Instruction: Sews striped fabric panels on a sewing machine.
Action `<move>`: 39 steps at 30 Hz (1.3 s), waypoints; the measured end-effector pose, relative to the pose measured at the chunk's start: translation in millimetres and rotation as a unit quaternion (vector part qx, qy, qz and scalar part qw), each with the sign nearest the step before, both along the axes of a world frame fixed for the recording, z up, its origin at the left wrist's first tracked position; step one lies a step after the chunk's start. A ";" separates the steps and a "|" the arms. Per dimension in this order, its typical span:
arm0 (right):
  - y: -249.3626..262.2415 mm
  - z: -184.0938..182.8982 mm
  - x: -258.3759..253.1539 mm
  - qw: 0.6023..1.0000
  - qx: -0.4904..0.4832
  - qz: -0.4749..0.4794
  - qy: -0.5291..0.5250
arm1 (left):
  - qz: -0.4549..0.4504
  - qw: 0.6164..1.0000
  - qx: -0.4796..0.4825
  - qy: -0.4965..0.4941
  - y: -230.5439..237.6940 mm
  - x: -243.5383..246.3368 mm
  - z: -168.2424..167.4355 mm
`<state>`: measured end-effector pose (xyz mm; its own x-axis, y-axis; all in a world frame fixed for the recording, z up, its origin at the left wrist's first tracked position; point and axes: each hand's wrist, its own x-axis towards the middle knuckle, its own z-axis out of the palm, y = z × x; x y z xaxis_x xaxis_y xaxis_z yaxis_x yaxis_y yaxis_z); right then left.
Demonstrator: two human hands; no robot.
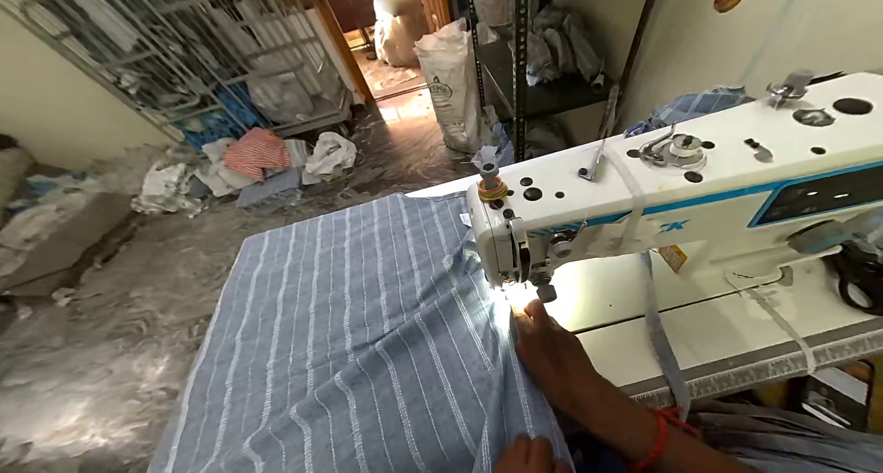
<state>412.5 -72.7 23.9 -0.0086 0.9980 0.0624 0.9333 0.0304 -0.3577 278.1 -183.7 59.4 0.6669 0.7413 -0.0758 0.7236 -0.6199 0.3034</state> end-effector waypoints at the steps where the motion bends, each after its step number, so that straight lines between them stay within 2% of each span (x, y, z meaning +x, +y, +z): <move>1: 0.1 -1.9 0.3 1.000 0.006 0.003 -0.002 | -0.004 0.999 0.035 -0.029 6.4 0.2 -7.2; 4: 0.4 -6.1 0.2 1.000 0.024 0.004 -0.013 | 0.011 0.993 0.070 -0.098 20.2 4.4 -28.7; 7: 0.2 -6.3 1.4 0.999 0.028 0.008 -0.021 | 0.064 0.977 0.119 -0.167 21.9 10.6 -50.8; 11: -1.4 -7.7 4.2 0.998 0.050 0.024 -0.023 | 0.098 0.957 0.166 -0.218 19.5 9.8 -72.9; 18: -9.7 -6.4 9.7 0.997 0.066 0.039 0.014 | 0.085 0.951 0.215 -0.204 67.2 -2.4 -74.9; 24: -21.0 -13.4 30.7 0.990 0.102 0.086 0.040 | 0.098 0.959 0.167 -0.205 105.2 -4.1 -62.2; 29: -21.5 -25.1 54.5 0.972 0.168 0.167 0.017 | 0.039 0.940 0.286 -0.182 122.8 0.3 -67.5; 30: -15.9 -28.0 57.3 0.966 0.185 0.182 0.017 | 0.044 0.940 0.277 -0.192 125.9 0.2 -67.4; 32: -3.9 -26.6 57.6 0.963 0.192 0.185 0.025 | 0.069 0.953 0.200 -0.216 130.9 -3.7 -61.8; 34: 5.9 -14.7 50.8 0.981 0.133 0.135 0.037 | 0.102 0.962 0.137 -0.214 132.5 -8.1 -52.1; 36: 13.6 0.9 42.9 0.994 0.048 0.077 0.054 | 0.143 0.965 0.111 -0.189 133.0 -9.1 -43.4; 37: 16.2 3.5 41.5 0.996 0.037 0.067 0.055 | 0.156 0.965 0.099 -0.188 133.5 -10.1 -40.7; 39: 18.9 -5.5 47.6 0.987 0.105 0.117 0.045 | 0.149 0.964 0.084 -0.204 137.4 -14.9 -39.5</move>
